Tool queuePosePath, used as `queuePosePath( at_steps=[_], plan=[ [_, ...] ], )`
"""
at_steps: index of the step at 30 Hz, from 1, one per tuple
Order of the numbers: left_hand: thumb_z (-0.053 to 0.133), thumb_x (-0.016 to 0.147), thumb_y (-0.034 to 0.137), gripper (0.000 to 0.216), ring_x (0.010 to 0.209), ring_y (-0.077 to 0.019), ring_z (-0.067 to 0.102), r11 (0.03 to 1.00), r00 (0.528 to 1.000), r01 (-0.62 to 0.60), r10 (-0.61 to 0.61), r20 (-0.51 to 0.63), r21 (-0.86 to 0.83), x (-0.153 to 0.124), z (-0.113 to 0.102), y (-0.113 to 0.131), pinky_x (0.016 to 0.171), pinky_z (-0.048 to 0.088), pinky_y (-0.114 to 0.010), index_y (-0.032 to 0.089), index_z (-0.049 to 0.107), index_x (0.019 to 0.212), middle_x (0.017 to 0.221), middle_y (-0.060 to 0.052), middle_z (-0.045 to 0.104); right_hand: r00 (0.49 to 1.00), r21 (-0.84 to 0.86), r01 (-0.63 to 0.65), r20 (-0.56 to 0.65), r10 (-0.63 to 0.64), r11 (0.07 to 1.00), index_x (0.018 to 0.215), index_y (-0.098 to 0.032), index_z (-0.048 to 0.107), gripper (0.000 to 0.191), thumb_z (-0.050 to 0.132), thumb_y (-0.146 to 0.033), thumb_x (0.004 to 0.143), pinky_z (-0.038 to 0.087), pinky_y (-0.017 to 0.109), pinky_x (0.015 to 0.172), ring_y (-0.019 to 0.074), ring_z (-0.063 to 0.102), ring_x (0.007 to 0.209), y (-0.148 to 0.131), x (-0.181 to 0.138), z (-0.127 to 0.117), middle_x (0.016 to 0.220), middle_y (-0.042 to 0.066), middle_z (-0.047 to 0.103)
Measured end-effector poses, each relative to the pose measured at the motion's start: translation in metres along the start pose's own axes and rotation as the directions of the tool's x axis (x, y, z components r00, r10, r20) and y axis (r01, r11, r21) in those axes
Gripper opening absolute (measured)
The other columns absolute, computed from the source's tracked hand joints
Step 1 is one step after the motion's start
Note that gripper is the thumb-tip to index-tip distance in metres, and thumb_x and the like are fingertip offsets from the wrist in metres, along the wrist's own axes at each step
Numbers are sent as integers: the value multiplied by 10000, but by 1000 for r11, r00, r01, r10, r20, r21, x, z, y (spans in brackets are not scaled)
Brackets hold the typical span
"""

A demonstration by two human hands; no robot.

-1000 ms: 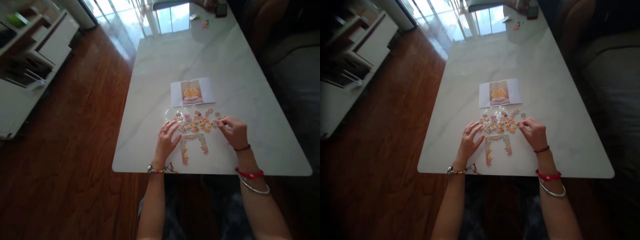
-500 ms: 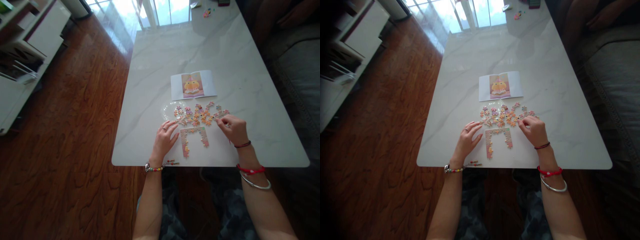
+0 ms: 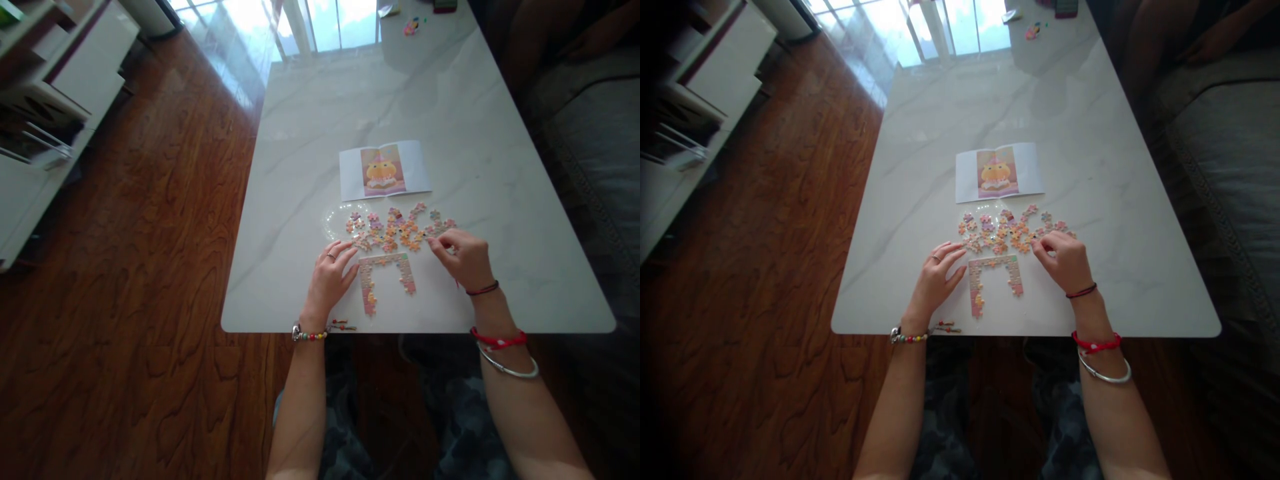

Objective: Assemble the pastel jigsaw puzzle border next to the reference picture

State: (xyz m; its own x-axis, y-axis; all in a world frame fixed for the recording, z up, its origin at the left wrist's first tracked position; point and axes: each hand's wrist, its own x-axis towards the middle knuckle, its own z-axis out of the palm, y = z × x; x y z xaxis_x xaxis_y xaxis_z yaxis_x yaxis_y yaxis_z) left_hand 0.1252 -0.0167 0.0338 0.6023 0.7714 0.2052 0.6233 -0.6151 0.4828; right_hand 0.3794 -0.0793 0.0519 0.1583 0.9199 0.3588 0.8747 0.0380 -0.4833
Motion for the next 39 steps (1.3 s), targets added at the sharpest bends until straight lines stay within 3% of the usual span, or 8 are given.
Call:
queuePosePath(
  at_steps=[4, 7, 10, 18, 28, 34, 39],
  plan=[
    [552, 764, 320, 444, 1253, -238, 270, 1000, 994, -27, 25, 107, 13, -2, 1, 5, 1007, 289, -456, 268, 442, 1192, 1283, -47, 426, 967, 196, 103, 211, -145, 975, 677, -177, 556, 184, 484, -311, 780, 390, 223, 561, 95, 481, 573, -26, -5, 8, 671, 14, 553],
    [641, 682, 353, 602, 1292, -298, 160, 998, 981, -29, 17, 192, 62, -6, 3, 10, 1017, 179, -550, 321, 395, 1231, 1372, -44, 299, 840, 329, 216, 417, -346, 919, 758, -185, 573, 143, 501, -308, 773, 389, 211, 526, 92, 492, 586, -58, -21, 21, 739, 23, 562],
    [674, 652, 313, 675, 1306, -323, 79, 995, 979, -14, -6, 204, 95, -8, 4, 12, 1003, 83, -609, 340, 362, 1250, 1413, -44, 202, 795, 309, 270, 462, -392, 912, 751, -195, 572, 159, 471, -311, 794, 363, 206, 482, 98, 500, 596, -83, -41, 33, 750, 29, 564],
    [664, 666, 267, 679, 1313, -299, 82, 998, 977, -40, 29, 212, 47, -11, 3, 17, 1023, 90, -580, 343, 342, 1259, 1417, -41, 187, 785, 155, 361, 482, -389, 920, 694, -159, 575, 241, 405, -247, 840, 350, 216, 506, 96, 519, 571, -81, -49, 38, 706, 49, 587],
    [672, 654, 264, 700, 1312, -321, 36, 997, 968, -59, 45, 246, 50, -15, 2, 18, 1018, 103, -592, 349, 333, 1260, 1434, -39, 123, 719, 78, 575, 427, -549, 814, 714, -159, 595, 261, 373, -150, 850, 324, 237, 494, 98, 511, 538, -79, -58, 38, 599, 15, 560],
    [680, 645, 229, 734, 1313, -316, 9, 997, 962, -72, 65, 266, 20, -15, 3, 18, 1033, 58, -574, 347, 315, 1270, 1440, -31, 96, 730, 24, 601, 392, -560, 799, 658, -147, 579, 288, 368, -156, 854, 306, 253, 494, 95, 490, 517, -79, -60, 37, 571, 10, 538],
    [678, 642, 190, 750, 1315, -302, -10, 996, 961, -84, 80, 266, 3, -15, 3, 18, 1040, 36, -562, 354, 306, 1273, 1443, -22, 91, 776, 17, 564, 329, -538, 825, 667, -152, 586, 286, 372, -182, 854, 305, 243, 504, 84, 473, 515, -80, -59, 37, 557, 2, 524]
  ],
)
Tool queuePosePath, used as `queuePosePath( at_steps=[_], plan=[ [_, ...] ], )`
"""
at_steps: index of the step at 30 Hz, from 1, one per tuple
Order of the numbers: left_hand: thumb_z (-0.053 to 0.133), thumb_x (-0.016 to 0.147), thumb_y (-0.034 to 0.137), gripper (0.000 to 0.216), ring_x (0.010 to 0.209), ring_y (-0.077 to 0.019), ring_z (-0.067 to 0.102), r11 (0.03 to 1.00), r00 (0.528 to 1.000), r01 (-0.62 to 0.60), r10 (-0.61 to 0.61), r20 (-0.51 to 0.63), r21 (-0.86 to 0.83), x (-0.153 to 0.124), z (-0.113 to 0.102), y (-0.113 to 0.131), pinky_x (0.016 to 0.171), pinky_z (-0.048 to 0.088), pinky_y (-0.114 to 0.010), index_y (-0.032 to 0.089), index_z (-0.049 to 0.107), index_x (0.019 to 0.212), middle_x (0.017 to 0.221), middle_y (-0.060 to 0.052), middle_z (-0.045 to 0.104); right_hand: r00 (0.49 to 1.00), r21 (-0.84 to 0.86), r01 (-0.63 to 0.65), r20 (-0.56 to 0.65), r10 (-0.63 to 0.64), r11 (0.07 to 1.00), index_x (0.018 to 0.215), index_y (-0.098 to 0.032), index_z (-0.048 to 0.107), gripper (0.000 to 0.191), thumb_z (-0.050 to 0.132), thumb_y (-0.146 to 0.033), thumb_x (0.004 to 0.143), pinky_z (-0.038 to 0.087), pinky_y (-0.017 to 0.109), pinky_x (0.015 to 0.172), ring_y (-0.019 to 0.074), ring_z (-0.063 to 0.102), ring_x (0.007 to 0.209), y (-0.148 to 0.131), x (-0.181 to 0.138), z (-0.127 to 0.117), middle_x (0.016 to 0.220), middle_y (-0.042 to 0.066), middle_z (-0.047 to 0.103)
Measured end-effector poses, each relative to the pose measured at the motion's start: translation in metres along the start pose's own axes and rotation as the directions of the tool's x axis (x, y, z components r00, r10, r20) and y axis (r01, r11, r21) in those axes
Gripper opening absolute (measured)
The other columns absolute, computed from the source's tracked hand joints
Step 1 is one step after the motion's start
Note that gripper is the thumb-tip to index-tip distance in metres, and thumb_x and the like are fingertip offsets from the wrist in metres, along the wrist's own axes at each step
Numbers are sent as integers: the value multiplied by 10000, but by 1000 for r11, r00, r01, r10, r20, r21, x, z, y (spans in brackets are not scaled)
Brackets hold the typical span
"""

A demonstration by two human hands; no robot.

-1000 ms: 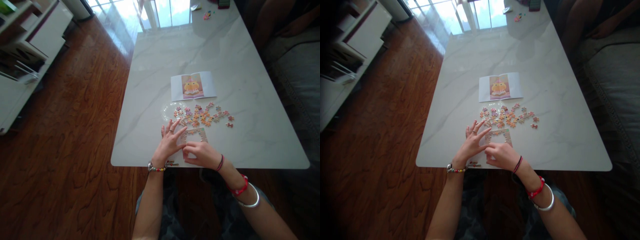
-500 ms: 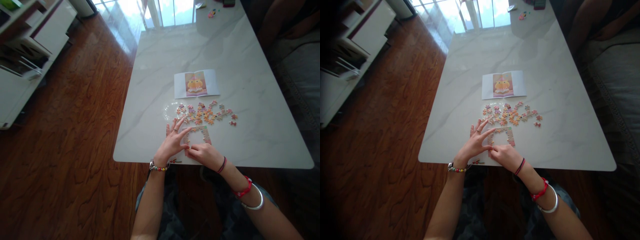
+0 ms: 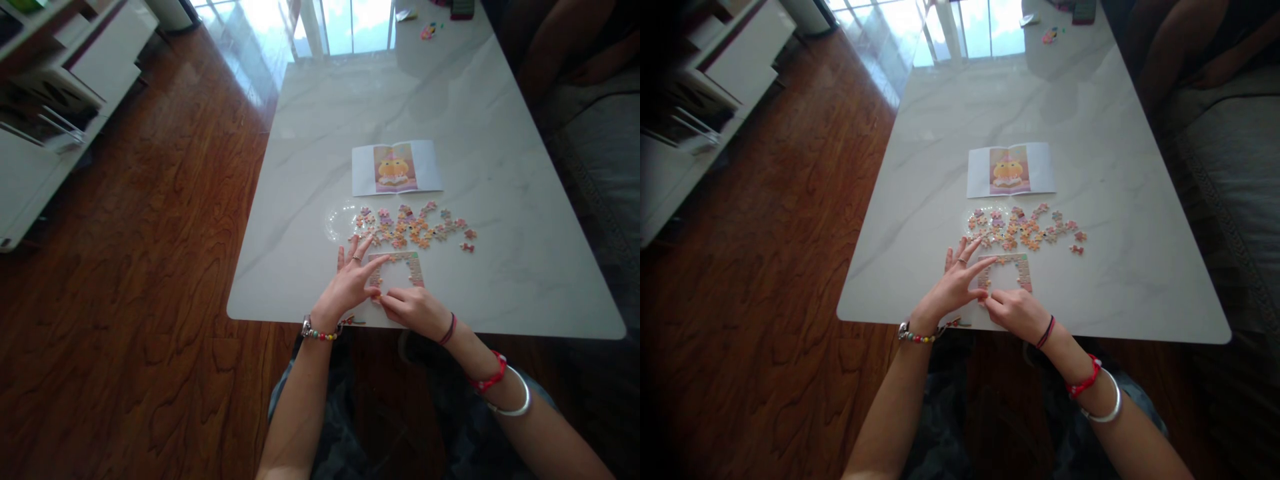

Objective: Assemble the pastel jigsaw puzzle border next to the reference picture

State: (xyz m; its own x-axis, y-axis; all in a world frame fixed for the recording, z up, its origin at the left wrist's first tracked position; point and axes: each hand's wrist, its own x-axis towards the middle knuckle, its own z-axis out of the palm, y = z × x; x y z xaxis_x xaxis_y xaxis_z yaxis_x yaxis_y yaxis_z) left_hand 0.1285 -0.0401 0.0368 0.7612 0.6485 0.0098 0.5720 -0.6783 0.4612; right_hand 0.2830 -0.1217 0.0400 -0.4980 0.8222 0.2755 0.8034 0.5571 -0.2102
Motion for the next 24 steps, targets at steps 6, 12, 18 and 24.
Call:
queuePosePath(
  at_steps=[6, 12, 18, 24],
  plan=[
    [684, 636, 181, 716, 1315, -304, -7, 1000, 1000, 16, -17, -16, -25, 0, 3, 0, 1038, 35, -564, 327, 350, 1253, 1437, -43, 116, 997, 62, 46, -62, -42, 997, 727, -168, 610, 243, 401, -197, 847, 325, 223, 535, 75, 474, 542, 6, -5, -2, 577, -2, 530],
    [576, 739, 174, 376, 1296, -271, 174, 965, 998, -21, 6, -57, -263, 2, -11, 9, 1038, 146, -536, 266, 518, 1098, 1346, -53, 340, 992, 118, -20, -119, 34, 993, 812, -190, 631, 194, 439, -181, 833, 364, 211, 564, 72, 494, 572, 25, -12, -9, 661, 14, 594],
    [507, 793, 258, 276, 762, -125, 594, 594, 981, 171, -25, 194, -786, 5, -17, 18, 660, 486, -252, 158, 523, 1049, 878, -65, 632, 945, 342, -97, -263, 194, 935, 941, -232, 628, 205, 494, -171, 799, 437, 215, 613, 91, 561, 674, 30, -13, -10, 783, 33, 636],
    [567, 734, 263, 163, 620, -89, 569, 321, 929, 333, -272, 251, -887, 8, -14, 18, 486, 405, -178, 131, 569, 828, 743, -34, 624, 799, 839, -370, 68, 598, 398, 1019, -205, 555, 276, 553, -296, 758, 496, 243, 529, 126, 604, 664, 26, -1, -5, 842, 47, 634]
  ],
)
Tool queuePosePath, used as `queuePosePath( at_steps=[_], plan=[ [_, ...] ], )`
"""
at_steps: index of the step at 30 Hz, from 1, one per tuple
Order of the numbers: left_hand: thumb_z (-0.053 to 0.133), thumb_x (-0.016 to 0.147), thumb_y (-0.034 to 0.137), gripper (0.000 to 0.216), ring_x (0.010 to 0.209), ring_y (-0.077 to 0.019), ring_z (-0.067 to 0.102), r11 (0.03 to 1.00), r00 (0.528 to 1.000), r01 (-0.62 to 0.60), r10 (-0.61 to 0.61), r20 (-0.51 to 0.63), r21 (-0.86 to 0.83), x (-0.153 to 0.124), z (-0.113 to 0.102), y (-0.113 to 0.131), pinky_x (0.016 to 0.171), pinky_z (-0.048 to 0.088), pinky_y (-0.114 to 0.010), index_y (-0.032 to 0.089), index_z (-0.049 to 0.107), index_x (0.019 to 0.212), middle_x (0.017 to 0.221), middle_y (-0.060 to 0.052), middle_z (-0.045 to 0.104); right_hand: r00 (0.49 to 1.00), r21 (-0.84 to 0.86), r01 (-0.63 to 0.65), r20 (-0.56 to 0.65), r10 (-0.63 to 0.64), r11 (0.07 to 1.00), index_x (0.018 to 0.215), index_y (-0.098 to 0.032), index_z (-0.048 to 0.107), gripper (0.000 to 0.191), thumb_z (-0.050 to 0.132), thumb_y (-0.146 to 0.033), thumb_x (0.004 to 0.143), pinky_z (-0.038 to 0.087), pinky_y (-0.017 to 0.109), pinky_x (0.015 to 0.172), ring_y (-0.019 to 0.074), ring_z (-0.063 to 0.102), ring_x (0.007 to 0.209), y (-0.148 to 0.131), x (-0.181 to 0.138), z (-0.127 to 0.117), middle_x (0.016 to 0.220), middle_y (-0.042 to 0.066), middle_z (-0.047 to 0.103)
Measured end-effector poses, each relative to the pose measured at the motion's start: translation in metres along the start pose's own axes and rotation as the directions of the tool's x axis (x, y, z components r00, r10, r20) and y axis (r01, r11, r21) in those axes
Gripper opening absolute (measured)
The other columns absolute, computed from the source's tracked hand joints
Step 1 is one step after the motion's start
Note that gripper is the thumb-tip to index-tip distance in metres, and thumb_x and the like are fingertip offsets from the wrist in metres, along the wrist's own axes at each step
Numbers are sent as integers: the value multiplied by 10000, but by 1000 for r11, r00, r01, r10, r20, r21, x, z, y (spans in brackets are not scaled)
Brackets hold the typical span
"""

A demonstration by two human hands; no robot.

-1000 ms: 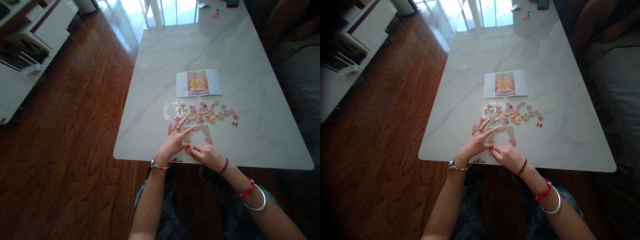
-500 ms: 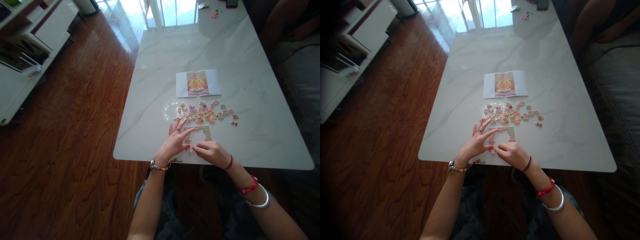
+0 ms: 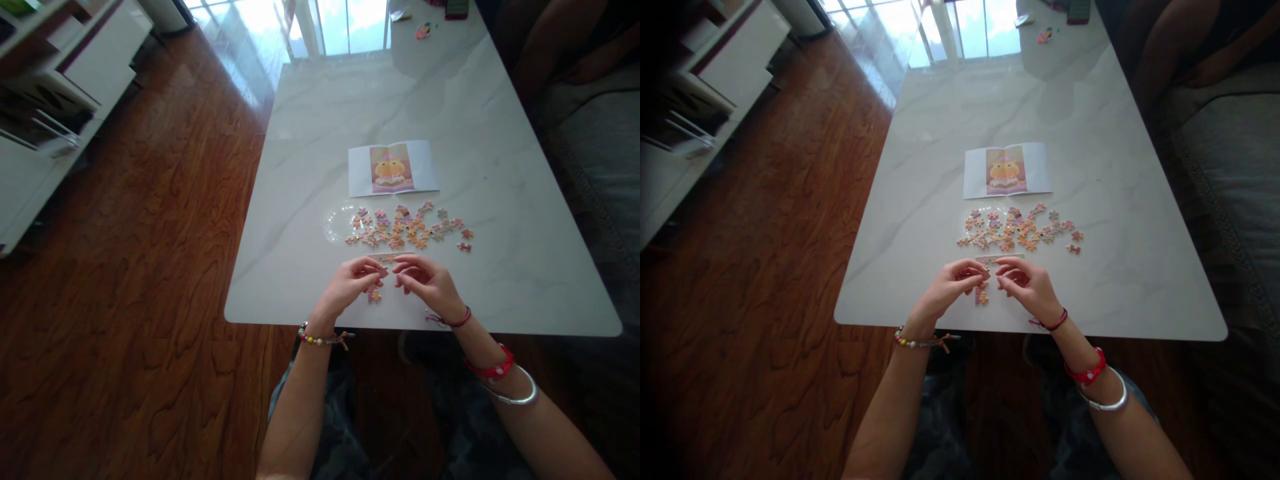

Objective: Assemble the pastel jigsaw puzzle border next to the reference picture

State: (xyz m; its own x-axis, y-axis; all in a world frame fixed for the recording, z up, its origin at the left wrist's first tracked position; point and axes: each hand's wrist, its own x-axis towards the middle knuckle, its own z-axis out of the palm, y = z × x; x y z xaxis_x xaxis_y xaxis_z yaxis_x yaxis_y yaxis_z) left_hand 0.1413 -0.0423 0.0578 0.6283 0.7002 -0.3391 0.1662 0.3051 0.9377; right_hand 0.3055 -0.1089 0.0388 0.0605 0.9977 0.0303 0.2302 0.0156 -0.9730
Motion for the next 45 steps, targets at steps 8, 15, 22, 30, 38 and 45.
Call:
queuePosePath(
  at_steps=[8, 15, 22, 30, 38, 45],
  plan=[
    [540, 748, 302, 173, 607, -101, 593, 993, 995, 102, -102, 8, 59, -4, -7, 3, 506, 421, -194, 133, 551, 781, 725, -39, 637, 962, 180, -273, 36, 271, 945, 812, -149, 613, 236, 636, -332, 664, 502, 252, 519, 121, 593, 563, -7, 1, 15, 701, 34, 650],
    [522, 754, 311, 177, 611, -90, 563, 912, 967, -19, 121, -225, 410, -1, -21, -6, 597, 453, -225, 162, 564, 840, 789, -26, 628, 902, -65, -321, 283, 326, 945, 889, -161, 583, 206, 585, -194, 686, 469, 214, 518, 96, 579, 536, -8, -7, 17, 659, 1, 648],
    [574, 660, 126, 200, 625, -86, 517, 718, 978, -142, 206, -13, 681, 2, -11, -19, 618, 431, -220, 194, 565, 848, 773, 14, 578, 973, -320, -6, 218, 79, 947, 652, -172, 610, 103, 555, -97, 696, 425, 192, 567, 81, 550, 564, -10, -10, 27, 632, -14, 634],
    [557, 649, 100, 194, 641, -90, 509, 700, 979, -155, 205, 12, 697, 4, -13, -20, 627, 420, -217, 187, 561, 822, 745, 16, 565, 973, -399, 86, 231, 9, 913, 673, -171, 599, 95, 548, -115, 729, 430, 216, 615, 103, 560, 628, -4, -13, 33, 676, 7, 618],
    [550, 657, 101, 183, 643, -90, 510, 709, 981, -146, 192, 10, 690, 4, -12, -18, 620, 418, -213, 181, 560, 822, 738, 13, 565, 969, -438, 104, 247, 9, 893, 676, -164, 564, 102, 520, -132, 762, 423, 230, 633, 111, 542, 661, -3, -15, 35, 694, 14, 581],
    [552, 654, 93, 198, 648, -92, 516, 715, 984, -132, 178, 3, 686, 5, -12, -18, 625, 424, -214, 186, 562, 828, 739, 15, 568, 958, -553, 137, 285, 32, 822, 721, -167, 534, 57, 540, -201, 767, 413, 228, 604, 113, 522, 642, -5, -19, 37, 712, 15, 548]
  ],
)
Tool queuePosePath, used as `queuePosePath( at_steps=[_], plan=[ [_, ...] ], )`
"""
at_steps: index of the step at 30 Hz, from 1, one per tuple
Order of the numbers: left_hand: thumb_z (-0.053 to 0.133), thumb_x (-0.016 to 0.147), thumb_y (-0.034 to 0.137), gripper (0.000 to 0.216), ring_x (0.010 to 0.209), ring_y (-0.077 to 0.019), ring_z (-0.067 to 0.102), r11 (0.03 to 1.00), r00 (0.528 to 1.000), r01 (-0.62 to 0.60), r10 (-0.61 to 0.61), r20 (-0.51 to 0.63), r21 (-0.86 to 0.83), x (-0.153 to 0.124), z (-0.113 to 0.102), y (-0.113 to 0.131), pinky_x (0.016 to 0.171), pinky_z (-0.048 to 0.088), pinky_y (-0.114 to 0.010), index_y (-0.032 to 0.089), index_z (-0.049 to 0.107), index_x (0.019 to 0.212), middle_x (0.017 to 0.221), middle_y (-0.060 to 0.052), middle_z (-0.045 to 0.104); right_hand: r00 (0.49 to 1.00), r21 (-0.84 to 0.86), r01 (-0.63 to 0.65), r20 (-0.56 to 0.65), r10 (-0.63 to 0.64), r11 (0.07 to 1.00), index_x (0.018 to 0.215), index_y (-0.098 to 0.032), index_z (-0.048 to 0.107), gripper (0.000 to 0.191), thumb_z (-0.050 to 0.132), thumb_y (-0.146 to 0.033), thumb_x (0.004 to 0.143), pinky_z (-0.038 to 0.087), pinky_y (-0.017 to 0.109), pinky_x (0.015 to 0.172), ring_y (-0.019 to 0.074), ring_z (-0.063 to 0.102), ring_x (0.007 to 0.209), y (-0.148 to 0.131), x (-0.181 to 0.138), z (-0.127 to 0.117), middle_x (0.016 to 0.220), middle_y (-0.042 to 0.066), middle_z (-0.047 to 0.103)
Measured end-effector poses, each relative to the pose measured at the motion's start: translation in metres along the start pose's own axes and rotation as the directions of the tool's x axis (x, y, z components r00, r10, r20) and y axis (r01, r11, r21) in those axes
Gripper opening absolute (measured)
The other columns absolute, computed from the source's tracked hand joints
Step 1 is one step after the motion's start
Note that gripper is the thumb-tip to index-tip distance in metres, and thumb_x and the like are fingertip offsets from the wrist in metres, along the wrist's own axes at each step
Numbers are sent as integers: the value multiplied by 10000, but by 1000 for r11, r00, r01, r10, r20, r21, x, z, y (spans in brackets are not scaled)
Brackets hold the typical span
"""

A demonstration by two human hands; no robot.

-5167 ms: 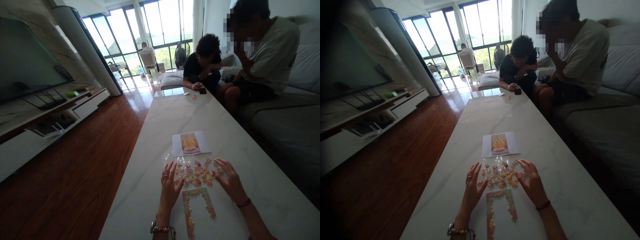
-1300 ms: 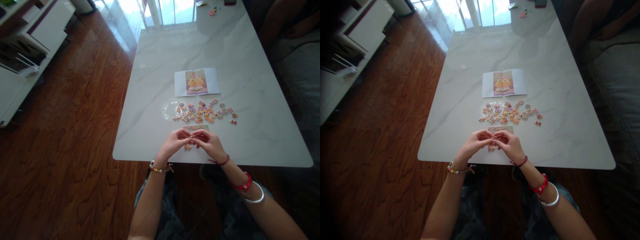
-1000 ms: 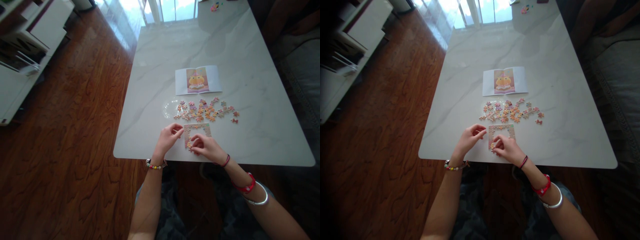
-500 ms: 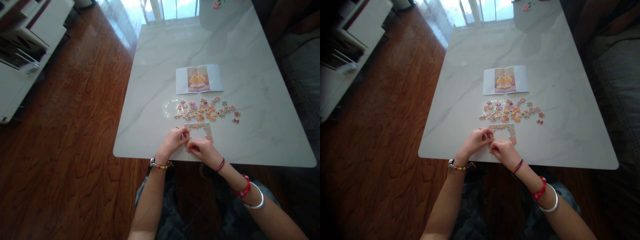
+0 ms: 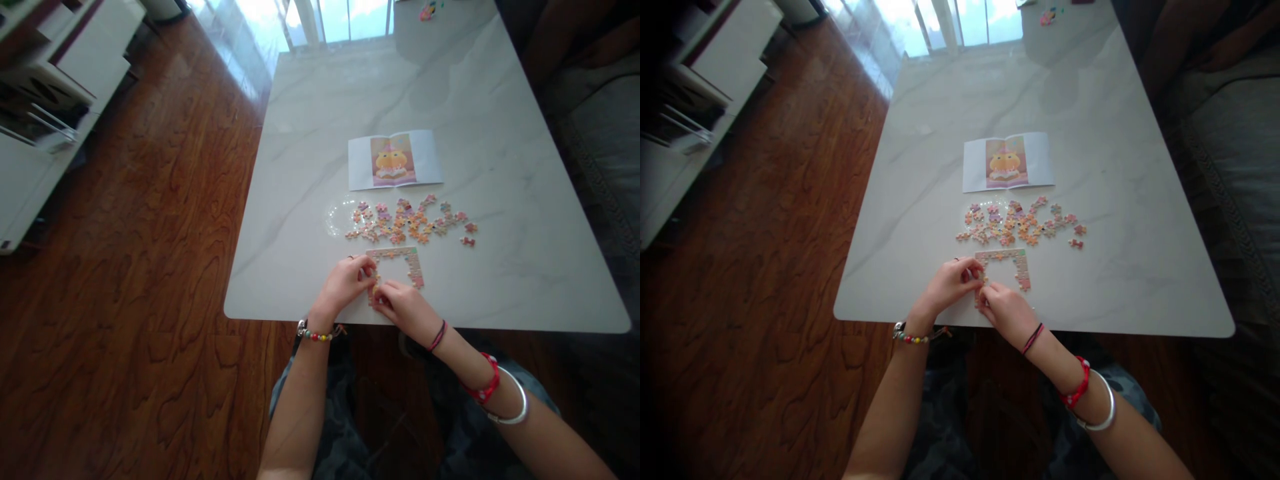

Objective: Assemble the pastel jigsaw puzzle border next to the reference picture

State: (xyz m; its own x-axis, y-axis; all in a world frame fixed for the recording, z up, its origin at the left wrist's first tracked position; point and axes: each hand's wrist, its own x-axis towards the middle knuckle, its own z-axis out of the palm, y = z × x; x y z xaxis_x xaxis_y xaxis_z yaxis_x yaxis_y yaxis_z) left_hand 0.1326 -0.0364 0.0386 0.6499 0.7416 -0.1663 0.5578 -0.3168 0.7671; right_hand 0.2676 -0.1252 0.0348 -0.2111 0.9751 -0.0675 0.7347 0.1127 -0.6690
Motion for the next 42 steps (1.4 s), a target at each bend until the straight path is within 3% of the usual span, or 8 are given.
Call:
queuePosePath(
  at_steps=[8, 14, 19, 25, 33, 37, 40, 42],
  plan=[
    [540, 639, 86, 203, 657, -105, 513, 1000, 1000, 26, -26, 12, 8, 2, 0, -2, 632, 418, -229, 191, 561, 812, 730, 14, 568, 991, -259, -51, 110, 81, 965, 797, -151, 523, 140, 413, -219, 851, 404, 237, 558, 129, 561, 642, -12, 3, 2, 783, 53, 565],
    [524, 630, 98, 189, 657, -118, 510, 998, 998, 55, -55, 26, 6, 3, -2, -2, 626, 408, -241, 192, 561, 790, 735, 8, 573, 991, -457, 129, 92, -97, 880, 808, -127, 553, 140, 415, -114, 827, 379, 244, 450, 139, 562, 569, -14, 4, 2, 711, 51, 572],
    [510, 640, 123, 172, 670, -129, 510, 998, 997, 59, -60, 43, 30, 5, -3, -3, 631, 406, -248, 203, 550, 787, 740, 9, 575, 962, -478, 268, 84, -260, 836, 803, -125, 548, 160, 395, -153, 843, 379, 237, 433, 131, 555, 561, -7, 5, -1, 687, 41, 567],
    [509, 635, 136, 150, 631, -123, 492, 997, 996, 64, -66, 52, 42, 7, -5, -1, 606, 398, -243, 203, 546, 764, 720, 13, 571, 956, -370, 292, 108, -272, 882, 813, -145, 545, 166, 383, -148, 848, 415, 219, 527, 127, 581, 641, 1, 10, -8, 725, 35, 596],
    [505, 634, 146, 132, 643, -130, 499, 997, 996, 69, -71, 48, 39, 7, -6, 0, 609, 387, -246, 200, 542, 749, 709, 15, 568, 985, 108, 168, 29, -172, 980, 706, -159, 611, 104, 527, -101, 725, 451, 179, 655, 105, 611, 691, -1, 12, -17, 731, 17, 661],
    [509, 636, 155, 128, 591, -116, 482, 995, 994, 94, -95, 54, 14, 6, -6, 3, 583, 383, -241, 196, 545, 752, 698, 20, 568, 993, 318, -15, -106, 52, 948, 740, -176, 627, 144, 512, -98, 703, 451, 169, 580, 80, 595, 591, 17, 3, -48, 677, -17, 663],
    [512, 639, 166, 127, 581, -112, 481, 994, 992, 113, -113, 57, -1, 6, -6, 4, 577, 382, -238, 197, 546, 758, 679, 26, 567, 902, 249, -252, -291, 320, 935, 723, -164, 605, 103, 506, -194, 729, 425, 190, 513, 82, 550, 512, 50, -6, -77, 627, -10, 632],
    [514, 641, 175, 118, 570, -110, 479, 992, 990, 127, -126, 62, -8, 6, -5, 4, 571, 379, -236, 198, 543, 754, 650, 34, 562, 863, 124, -337, -356, 359, 933, 648, -167, 585, 120, 533, -251, 716, 412, 213, 523, 100, 538, 529, 73, -10, -90, 597, -7, 606]
  ],
)
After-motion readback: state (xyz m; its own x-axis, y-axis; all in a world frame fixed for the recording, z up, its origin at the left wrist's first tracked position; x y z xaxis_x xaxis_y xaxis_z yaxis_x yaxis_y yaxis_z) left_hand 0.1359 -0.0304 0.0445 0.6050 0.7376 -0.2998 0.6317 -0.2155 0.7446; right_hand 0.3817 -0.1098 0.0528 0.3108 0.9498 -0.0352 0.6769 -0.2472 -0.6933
